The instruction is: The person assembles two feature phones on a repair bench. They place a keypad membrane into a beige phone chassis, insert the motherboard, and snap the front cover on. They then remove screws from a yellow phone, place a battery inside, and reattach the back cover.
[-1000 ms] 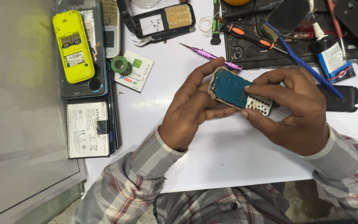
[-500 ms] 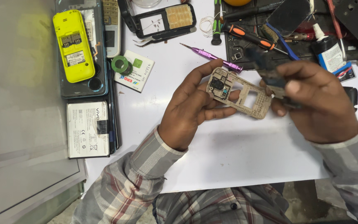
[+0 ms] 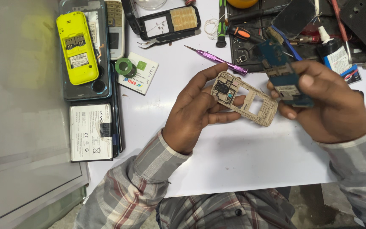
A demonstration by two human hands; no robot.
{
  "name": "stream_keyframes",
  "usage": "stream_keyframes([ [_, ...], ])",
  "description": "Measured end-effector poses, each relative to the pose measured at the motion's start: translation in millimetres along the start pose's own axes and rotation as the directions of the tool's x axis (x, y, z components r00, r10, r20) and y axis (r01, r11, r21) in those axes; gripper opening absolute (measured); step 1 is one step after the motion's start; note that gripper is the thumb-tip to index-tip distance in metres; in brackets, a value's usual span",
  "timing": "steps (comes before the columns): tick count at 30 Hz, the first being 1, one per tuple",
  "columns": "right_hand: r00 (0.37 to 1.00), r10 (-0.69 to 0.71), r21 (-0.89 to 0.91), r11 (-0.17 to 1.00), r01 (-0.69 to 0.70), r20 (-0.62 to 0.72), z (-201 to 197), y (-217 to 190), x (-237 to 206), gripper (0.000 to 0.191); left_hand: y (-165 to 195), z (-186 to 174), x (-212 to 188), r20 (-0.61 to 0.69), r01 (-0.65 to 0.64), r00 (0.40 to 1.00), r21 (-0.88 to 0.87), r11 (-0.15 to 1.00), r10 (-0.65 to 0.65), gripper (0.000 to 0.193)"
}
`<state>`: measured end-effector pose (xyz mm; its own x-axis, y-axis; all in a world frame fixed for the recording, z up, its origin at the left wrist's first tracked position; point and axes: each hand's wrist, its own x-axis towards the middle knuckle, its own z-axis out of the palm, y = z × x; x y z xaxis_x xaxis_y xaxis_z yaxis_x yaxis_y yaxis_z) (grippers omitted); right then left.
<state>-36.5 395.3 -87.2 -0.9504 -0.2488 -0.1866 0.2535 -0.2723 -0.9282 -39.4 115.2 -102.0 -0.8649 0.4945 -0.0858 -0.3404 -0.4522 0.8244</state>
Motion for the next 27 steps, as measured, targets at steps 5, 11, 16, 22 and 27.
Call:
stream_keyframes([
  [5,0.927,-0.358,-0.651,0.678,0.341,0.112,26,3,-8,0.032,2,1,-1,-0.007,-0.003,1.0,-0.008,1.0,0.003,0.056],
  [11,0.825,-0.498,-0.837,0.307,0.454,0.265,50,4,-7,0.038,3,2,-1,-0.002,-0.01,1.0,0.0,1.0,0.01,0.054],
  [16,0.803,-0.515,-0.835,0.266,0.481,0.299,55,5,-6,0.039,1,2,-1,0.002,-0.027,1.0,0.011,1.0,0.027,0.055],
  [22,0.813,-0.49,-0.863,0.21,0.46,0.315,54,4,-4,0.041,-1,0,-1,0.013,-0.022,1.0,0.0,1.0,0.022,0.055],
  [27,0.806,-0.483,-0.85,0.206,0.486,0.344,54,5,-3,0.04,-1,0,0,0.009,-0.026,1.0,0.017,1.0,0.025,0.056],
])
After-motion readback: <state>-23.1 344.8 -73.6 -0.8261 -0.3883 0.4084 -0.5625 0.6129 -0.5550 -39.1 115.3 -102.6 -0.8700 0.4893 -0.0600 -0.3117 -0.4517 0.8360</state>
